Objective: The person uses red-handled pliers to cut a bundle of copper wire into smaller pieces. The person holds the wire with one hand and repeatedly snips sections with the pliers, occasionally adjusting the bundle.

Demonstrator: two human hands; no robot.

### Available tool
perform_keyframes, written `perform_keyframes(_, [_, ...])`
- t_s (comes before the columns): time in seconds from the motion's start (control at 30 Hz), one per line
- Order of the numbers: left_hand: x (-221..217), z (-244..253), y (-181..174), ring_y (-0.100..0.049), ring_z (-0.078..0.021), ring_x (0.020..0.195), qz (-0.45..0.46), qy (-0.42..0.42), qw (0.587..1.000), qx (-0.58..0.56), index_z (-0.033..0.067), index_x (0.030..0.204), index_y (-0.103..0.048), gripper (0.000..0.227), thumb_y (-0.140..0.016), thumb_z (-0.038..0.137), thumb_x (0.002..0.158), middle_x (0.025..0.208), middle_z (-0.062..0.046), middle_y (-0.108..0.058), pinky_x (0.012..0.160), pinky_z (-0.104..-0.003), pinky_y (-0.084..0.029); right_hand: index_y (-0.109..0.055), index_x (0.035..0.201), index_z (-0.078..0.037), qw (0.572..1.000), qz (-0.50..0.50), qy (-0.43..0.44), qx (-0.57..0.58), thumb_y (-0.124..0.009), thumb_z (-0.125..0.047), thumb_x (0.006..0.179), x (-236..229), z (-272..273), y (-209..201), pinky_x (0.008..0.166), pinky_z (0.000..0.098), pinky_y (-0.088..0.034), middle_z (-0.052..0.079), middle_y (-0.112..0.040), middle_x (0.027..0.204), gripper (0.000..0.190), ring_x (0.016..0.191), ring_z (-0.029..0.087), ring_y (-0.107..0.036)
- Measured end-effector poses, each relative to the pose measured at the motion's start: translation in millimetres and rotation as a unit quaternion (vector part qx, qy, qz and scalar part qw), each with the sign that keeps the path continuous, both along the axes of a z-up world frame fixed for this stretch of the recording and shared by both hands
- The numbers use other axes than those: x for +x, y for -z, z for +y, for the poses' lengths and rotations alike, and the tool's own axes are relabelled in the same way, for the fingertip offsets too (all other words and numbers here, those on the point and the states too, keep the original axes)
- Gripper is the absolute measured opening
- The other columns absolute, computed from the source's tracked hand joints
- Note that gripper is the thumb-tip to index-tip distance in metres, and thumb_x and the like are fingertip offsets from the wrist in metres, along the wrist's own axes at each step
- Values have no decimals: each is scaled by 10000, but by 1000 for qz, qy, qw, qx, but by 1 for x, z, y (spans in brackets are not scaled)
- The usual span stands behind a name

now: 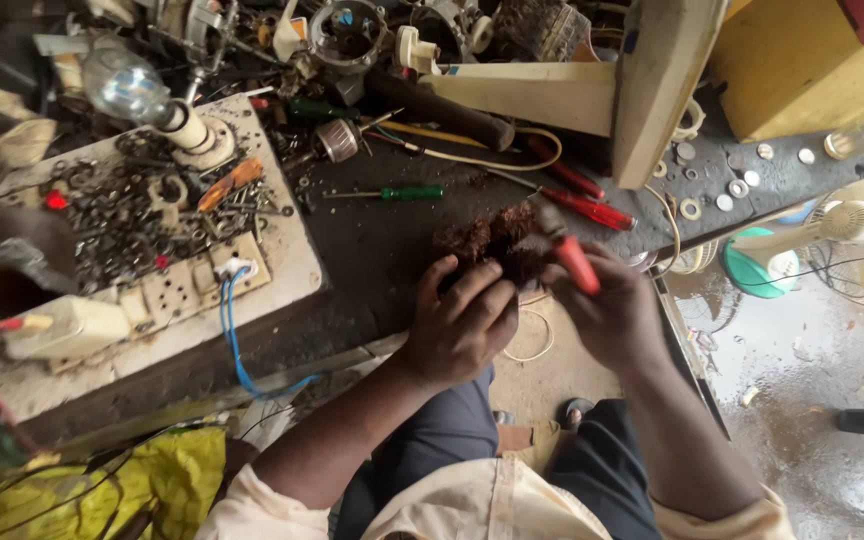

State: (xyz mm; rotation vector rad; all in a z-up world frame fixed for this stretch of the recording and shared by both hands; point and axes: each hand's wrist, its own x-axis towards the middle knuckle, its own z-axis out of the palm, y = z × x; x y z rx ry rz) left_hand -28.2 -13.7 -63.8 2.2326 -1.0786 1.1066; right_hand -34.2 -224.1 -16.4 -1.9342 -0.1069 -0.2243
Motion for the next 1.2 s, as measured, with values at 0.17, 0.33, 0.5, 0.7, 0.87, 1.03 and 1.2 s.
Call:
perform_keyframes(0.17, [4, 0, -2, -537, -234, 1308, 18, 24, 1000, -2, 107, 1098, -747, 166, -672, 241, 1037, 1291, -48, -599, 1132, -576, -384, -748, 1177, -54, 974, -106, -3, -198, -790, -123, 898, 33, 9, -33, 952, 360, -533, 136, -680, 1260, 291, 1128, 282, -686])
perform_keyframes(0.33, [4, -4, -11, -537, -239, 1297, 8, 10, 1000, 16, 97, 1110, -758, 222, -650, 262, 1008, 1283, -44, -627, 1074, -565, -410, -777, 1112, -59, 938, -173, -22, -298, -843, -126, 856, 54, 39, -38, 906, 414, -539, 154, -662, 1191, 273, 1099, 352, -646])
perform_keyframes(0.5, [-4, -4, -17, -520, -213, 1332, 19, -10, 999, 39, 128, 1132, -756, 229, -629, 280, 1019, 1333, -37, -626, 1064, -501, -426, -755, 1070, -58, 947, -142, -32, -286, -843, -130, 858, 52, 41, -44, 889, 410, -540, 154, -659, 1174, 240, 1079, 348, -653])
perform_keyframes(0.7, [2, -1, -23, -522, -221, 1231, 3, -2, 998, 56, 124, 1076, -755, 233, -634, 300, 984, 1320, -55, -645, 963, -472, -436, -757, 1065, -63, 936, -177, -58, -299, -848, -133, 866, 53, 42, -51, 906, 423, -534, 150, -664, 1158, 230, 1103, 353, -648])
perform_keyframes(0.87, [12, 3, -30, -542, -214, 1193, 14, 56, 994, 89, 135, 1003, -728, 216, -616, 319, 994, 1367, -54, -651, 941, -414, -441, -758, 1102, -77, 947, -151, -72, -273, -826, -119, 866, 60, 34, -46, 898, 403, -551, 142, -662, 1184, 249, 1094, 335, -669])
perform_keyframes(1.03, [21, 4, -47, -553, -184, 1054, 28, 73, 979, 186, 177, 965, -685, 162, -595, 311, 950, 1302, -21, -674, 869, -390, -438, -756, 1116, -85, 935, -146, -81, -312, -848, -137, 843, 66, 26, -44, 893, 420, -546, 143, -651, 1206, 293, 1086, 343, -666])
perform_keyframes(1.2, [27, 7, -67, -575, -161, 1024, 52, 91, 973, 204, 205, 997, -670, 122, -589, 283, 951, 1163, 22, -676, 875, -377, -440, -758, 1155, -98, 936, -142, -102, -306, -836, -139, 830, 71, 25, -48, 893, 426, -532, 135, -652, 1162, 337, 1060, 344, -662])
